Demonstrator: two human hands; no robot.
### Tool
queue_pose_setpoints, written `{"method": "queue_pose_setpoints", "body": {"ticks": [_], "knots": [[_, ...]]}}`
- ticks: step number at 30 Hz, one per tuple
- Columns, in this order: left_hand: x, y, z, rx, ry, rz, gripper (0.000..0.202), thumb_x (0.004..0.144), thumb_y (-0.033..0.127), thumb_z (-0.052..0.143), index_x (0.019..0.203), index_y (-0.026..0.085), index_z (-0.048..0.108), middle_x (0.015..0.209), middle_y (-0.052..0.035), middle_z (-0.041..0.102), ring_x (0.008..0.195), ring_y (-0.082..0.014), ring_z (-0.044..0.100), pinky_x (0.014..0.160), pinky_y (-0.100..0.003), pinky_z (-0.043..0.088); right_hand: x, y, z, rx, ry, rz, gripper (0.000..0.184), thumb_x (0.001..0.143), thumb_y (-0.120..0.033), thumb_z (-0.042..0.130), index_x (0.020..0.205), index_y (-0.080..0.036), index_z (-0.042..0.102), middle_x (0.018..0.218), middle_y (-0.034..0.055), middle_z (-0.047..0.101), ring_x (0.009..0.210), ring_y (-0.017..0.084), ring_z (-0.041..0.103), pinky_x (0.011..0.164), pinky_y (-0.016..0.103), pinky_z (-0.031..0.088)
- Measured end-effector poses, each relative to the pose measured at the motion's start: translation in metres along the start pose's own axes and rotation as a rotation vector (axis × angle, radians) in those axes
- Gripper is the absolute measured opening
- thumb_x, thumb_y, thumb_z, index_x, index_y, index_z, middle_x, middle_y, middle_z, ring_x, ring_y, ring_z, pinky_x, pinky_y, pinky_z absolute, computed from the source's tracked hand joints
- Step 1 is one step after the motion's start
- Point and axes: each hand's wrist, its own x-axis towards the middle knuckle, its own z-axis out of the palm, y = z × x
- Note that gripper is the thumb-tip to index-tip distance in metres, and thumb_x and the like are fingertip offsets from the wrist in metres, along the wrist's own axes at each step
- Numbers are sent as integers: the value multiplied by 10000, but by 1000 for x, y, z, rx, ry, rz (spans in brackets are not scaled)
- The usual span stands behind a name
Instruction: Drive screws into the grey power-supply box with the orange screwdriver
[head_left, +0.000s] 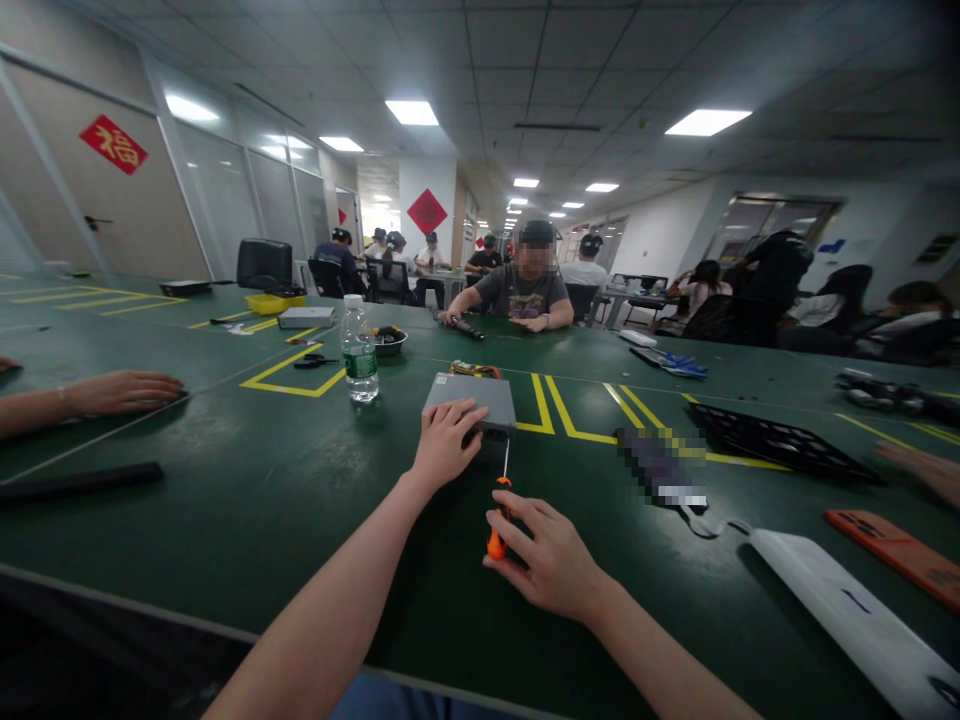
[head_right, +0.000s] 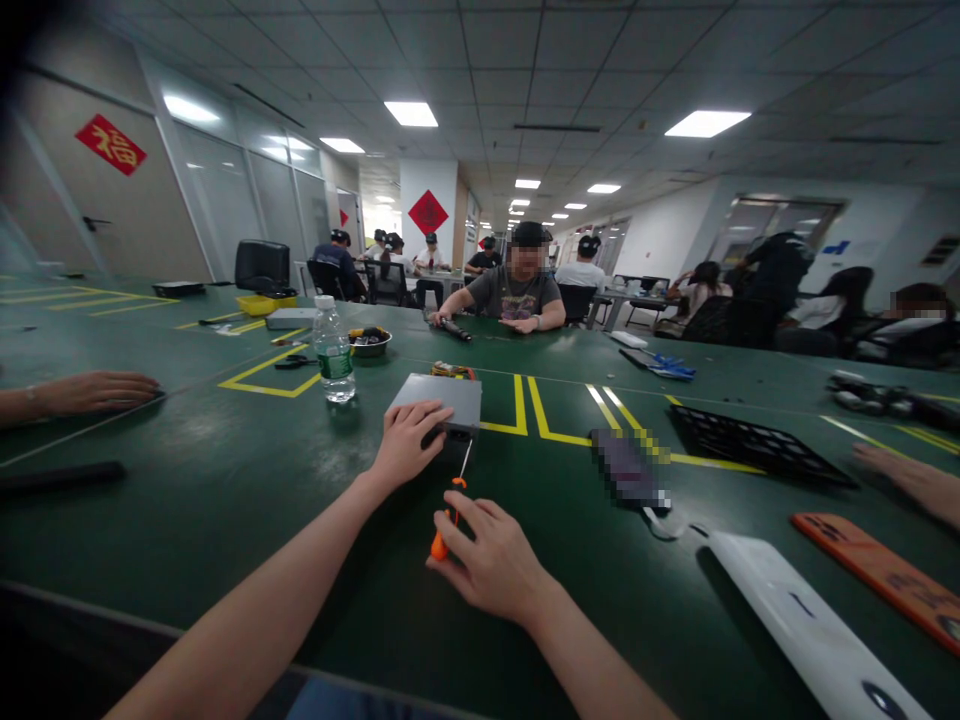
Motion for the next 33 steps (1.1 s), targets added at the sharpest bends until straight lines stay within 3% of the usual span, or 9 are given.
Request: {"method": "queue_pose_setpoints", "body": {"ticks": [4,11,16,18,23,27,30,33], "knots": [[0,0,0,-9,4,-4,353,825,262,500,1172,325,527,1234,-8,545,1138,-211,457,961,-400,277,-3,2,5,31,63,15,250,833,-357,528,986,-159,528,1136,166,575,891,222,603,745,374,517],[1,0,1,12,-8,-10,343,832,270,492,1168,323,535,1251,-6,536,1146,-213,451,968,-399,273,1,0,-2,5,-24,-5,352,841,-323,495,1164,-183,505,1187,168,527,1003,246,566,783,376,500],[1,-3,4,27,-5,11,333,841,281,487,1169,323,531,1253,-7,535,1156,-215,444,960,-405,273,-5,1,3,-16,145,34,217,824,-300,527,976,-145,536,1108,167,577,836,209,596,714,353,501],[0,-4,4,31,-2,19,337,841,283,491,1173,325,528,1253,-9,536,1169,-220,434,968,-410,264,-6,0,3,-9,127,64,209,827,-313,522,952,-146,530,1103,163,577,841,209,595,719,350,501],[0,-4,3,29,8,16,326,842,295,493,1162,341,535,1243,1,546,1192,-229,409,992,-434,226,0,-5,-3,-53,-59,22,331,846,-323,498,1139,-169,499,1201,172,509,991,250,563,773,366,495],[0,-4,3,21,5,3,317,846,308,485,1156,339,541,1237,0,549,1166,-224,428,971,-428,245,0,-2,1,-73,49,-23,278,846,-323,515,1065,-152,518,1143,172,559,884,232,598,730,367,501],[0,-3,3,15,8,-6,316,840,308,494,1151,340,546,1237,1,547,1162,-227,429,961,-426,251,-3,0,4,-24,145,30,186,836,-299,517,942,-146,514,1097,172,587,846,215,605,713,354,504],[0,-3,3,10,4,-6,321,835,302,505,1152,343,546,1234,6,550,1158,-221,431,958,-417,252,-4,-1,4,0,58,65,256,836,-345,516,1004,-152,511,1143,168,561,919,227,591,755,365,504]]}}
